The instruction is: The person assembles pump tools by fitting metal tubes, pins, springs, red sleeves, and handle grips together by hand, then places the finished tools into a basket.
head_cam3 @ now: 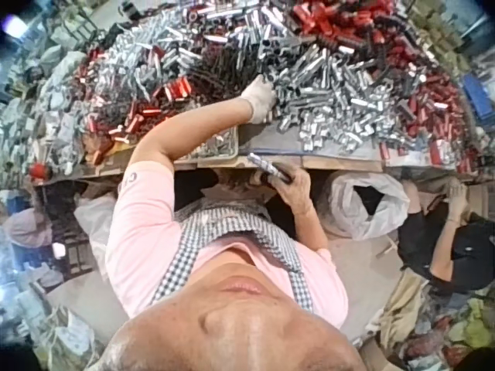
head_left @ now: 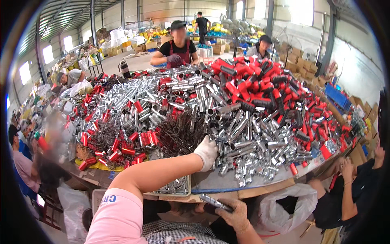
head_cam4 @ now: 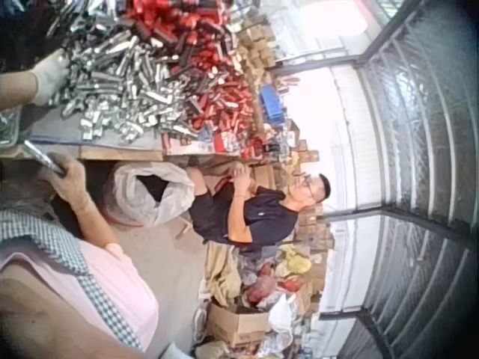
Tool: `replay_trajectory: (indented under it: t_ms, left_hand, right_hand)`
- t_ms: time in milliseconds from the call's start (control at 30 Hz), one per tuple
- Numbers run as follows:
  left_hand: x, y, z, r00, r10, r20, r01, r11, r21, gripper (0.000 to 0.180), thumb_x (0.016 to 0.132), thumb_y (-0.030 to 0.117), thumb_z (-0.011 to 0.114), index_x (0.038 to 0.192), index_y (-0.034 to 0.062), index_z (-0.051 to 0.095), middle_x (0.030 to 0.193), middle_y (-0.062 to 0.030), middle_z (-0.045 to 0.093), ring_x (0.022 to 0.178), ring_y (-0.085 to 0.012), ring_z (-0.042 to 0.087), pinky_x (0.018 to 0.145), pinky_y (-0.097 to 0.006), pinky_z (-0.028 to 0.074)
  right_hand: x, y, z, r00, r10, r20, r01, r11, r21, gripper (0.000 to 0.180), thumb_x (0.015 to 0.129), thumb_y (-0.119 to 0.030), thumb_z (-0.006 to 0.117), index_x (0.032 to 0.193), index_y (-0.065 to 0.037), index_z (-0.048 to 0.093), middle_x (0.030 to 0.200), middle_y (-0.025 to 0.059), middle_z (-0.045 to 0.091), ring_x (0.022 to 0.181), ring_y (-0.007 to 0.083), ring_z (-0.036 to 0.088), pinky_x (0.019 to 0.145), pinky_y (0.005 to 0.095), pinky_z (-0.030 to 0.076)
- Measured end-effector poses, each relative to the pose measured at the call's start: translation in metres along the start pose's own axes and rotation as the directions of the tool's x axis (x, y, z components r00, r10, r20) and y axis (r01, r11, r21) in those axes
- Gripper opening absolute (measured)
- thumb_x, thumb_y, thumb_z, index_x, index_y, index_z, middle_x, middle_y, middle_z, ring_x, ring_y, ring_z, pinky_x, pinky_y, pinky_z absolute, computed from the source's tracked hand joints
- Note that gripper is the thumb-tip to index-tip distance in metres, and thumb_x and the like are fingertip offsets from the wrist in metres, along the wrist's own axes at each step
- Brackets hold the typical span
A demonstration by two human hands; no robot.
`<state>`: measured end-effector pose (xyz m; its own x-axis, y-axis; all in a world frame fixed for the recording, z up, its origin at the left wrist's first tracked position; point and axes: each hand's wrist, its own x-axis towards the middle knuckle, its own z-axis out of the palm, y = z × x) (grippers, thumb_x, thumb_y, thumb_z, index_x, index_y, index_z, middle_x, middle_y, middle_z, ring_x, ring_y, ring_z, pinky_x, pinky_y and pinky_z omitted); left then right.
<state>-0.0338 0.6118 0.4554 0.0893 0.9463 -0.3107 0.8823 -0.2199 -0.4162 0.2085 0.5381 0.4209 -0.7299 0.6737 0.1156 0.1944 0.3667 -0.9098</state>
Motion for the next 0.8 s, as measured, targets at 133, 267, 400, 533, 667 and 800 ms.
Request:
replay_trajectory:
  t_ms: [133, 267, 400, 533, 667, 800]
  left_hand:
    - [0.006, -0.010, 0.010, 0.993, 0.056, -0.102, -0.052, 0.998, 0.047, 0.026, 0.084, 0.022, 0.060, 0.108, 0.0160, 0.071, 0.118, -0.0033, 0.062, 0.119, -0.0189, 0.051, 0.105, -0.047, 0.031]
    - [-0.003, -0.022, 0.021, 0.973, 0.055, -0.226, -0.039, 0.996, 0.078, 0.024, 0.084, 0.020, 0.059, 0.104, 0.0151, 0.071, 0.111, -0.0044, 0.064, 0.117, -0.0196, 0.053, 0.105, -0.048, 0.032]
    - [-0.038, -0.031, 0.027, 0.955, -0.056, -0.290, -0.006, 0.978, -0.209, 0.019, 0.079, 0.014, 0.064, 0.097, 0.0104, 0.069, 0.096, -0.0065, 0.068, 0.098, -0.0262, 0.064, 0.083, -0.041, 0.053]
    - [-0.099, -0.040, 0.023, 0.873, -0.254, -0.417, -0.069, 0.781, -0.620, 0.024, 0.074, 0.019, 0.074, 0.094, 0.0070, 0.069, 0.089, -0.0121, 0.066, 0.089, -0.0301, 0.065, 0.079, -0.039, 0.053]
    - [-0.153, -0.055, 0.062, 0.822, -0.179, -0.540, -0.384, 0.527, -0.758, 0.047, 0.068, 0.015, 0.082, 0.111, 0.0053, 0.069, 0.088, -0.0122, 0.066, 0.085, -0.0293, 0.064, 0.077, -0.037, 0.052]
    - [-0.202, -0.033, 0.069, 0.916, -0.115, -0.384, -0.317, 0.380, -0.869, 0.044, 0.070, 0.011, 0.081, 0.111, 0.0003, 0.068, 0.100, -0.0142, 0.070, 0.092, -0.0262, 0.067, 0.084, -0.037, 0.052]
  right_hand:
    - [-0.020, 0.035, 0.012, 0.977, 0.086, -0.194, -0.091, 0.996, -0.017, 0.039, 0.066, -0.017, 0.081, 0.099, 0.002, 0.072, 0.084, 0.0112, 0.072, 0.072, 0.0152, 0.068, 0.070, 0.0267, 0.053]
    - [-0.021, 0.045, 0.015, 0.979, 0.043, -0.200, -0.052, 0.998, -0.039, 0.039, 0.067, -0.016, 0.081, 0.100, 0.003, 0.071, 0.084, 0.0104, 0.071, 0.072, 0.0132, 0.066, 0.069, 0.0253, 0.051]
    - [-0.021, 0.049, 0.019, 0.972, 0.098, -0.214, -0.076, 0.991, 0.109, 0.036, 0.071, -0.012, 0.079, 0.102, 0.004, 0.070, 0.082, 0.0065, 0.069, 0.070, 0.0105, 0.062, 0.068, 0.0252, 0.050]
    - [-0.018, 0.066, 0.026, 0.964, 0.086, -0.250, -0.052, 0.989, 0.141, 0.030, 0.074, -0.014, 0.073, 0.103, -0.005, 0.072, 0.081, 0.0106, 0.070, 0.074, 0.0162, 0.068, 0.072, 0.0287, 0.053]
    - [0.000, 0.016, 0.013, 0.990, -0.002, -0.141, 0.001, 1.000, -0.012, 0.029, 0.075, -0.013, 0.071, 0.102, -0.003, 0.071, 0.083, 0.0134, 0.070, 0.074, 0.0178, 0.069, 0.070, 0.0294, 0.053]
    - [0.009, 0.008, 0.021, 0.993, -0.119, -0.028, 0.113, 0.980, -0.163, 0.029, 0.071, -0.016, 0.075, 0.098, -0.005, 0.073, 0.083, 0.0149, 0.070, 0.073, 0.0275, 0.069, 0.069, 0.0332, 0.054]
